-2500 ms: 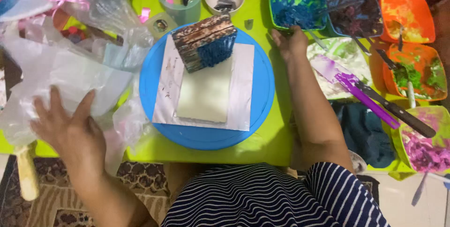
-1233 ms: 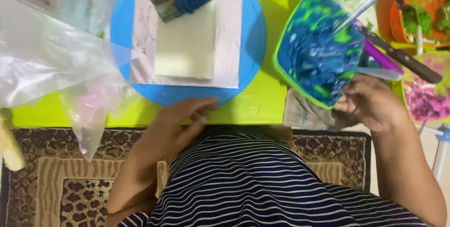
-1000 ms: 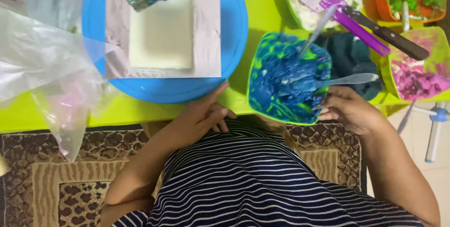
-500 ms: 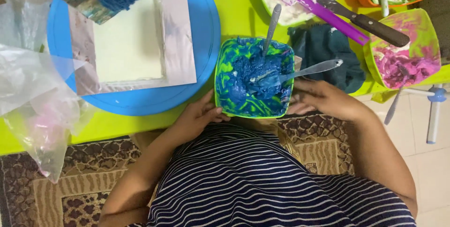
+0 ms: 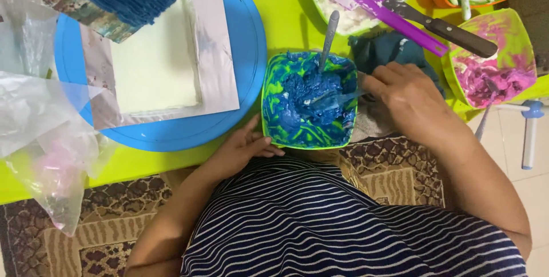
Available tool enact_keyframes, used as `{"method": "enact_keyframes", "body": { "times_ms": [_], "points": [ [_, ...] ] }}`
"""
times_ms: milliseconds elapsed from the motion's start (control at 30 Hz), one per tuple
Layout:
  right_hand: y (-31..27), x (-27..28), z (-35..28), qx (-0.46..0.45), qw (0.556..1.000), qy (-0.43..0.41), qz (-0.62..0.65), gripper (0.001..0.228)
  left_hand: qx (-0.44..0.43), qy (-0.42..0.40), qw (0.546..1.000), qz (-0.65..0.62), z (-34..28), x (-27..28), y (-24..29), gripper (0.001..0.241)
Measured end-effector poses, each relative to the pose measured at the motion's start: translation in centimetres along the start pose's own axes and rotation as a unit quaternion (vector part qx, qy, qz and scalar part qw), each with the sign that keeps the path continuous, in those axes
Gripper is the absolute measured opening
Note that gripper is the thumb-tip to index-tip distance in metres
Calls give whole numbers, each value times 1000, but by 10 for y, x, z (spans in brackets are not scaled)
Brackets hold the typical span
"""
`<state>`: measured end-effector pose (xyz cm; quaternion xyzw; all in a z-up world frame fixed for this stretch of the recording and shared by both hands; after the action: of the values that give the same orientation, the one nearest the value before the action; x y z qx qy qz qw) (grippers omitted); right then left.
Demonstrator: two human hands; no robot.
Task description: Mixing blue frosting in a bowl and transferring it into a plastic piping bag using a spoon.
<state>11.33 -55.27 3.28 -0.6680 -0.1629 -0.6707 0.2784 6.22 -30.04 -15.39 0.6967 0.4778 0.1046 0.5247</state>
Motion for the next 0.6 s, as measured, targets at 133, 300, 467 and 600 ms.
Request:
{"method": "enact_keyframes", "body": {
  "times_ms": [133,300,467,600],
  "points": [
    [-12,24,1,31,999,-12,-20,36,1,6,1000,1,4,0,-4,84],
    [-13,49,-1,-48,993,6,-112,15,16,-13,998,-51,7,-2,-4,78],
    [-27,48,13,-36,991,8,-132,13,42,-19,997,-63,7,-7,8,71],
    [-19,9,18,32,995,15,-90,16,65,-13,996,-60,9,-4,3,68]
  ]
}}
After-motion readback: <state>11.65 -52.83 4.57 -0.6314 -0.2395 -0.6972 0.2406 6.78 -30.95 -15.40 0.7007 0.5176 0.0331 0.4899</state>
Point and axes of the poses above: each hand's wrist, its own z-axis towards the middle knuckle, its own x-axis out of the back of the hand, y = z × x, the point moved 7 cm from there along z, towards the middle knuckle, and after that the axes turned 3 degrees about z, right-handed, at the moved point
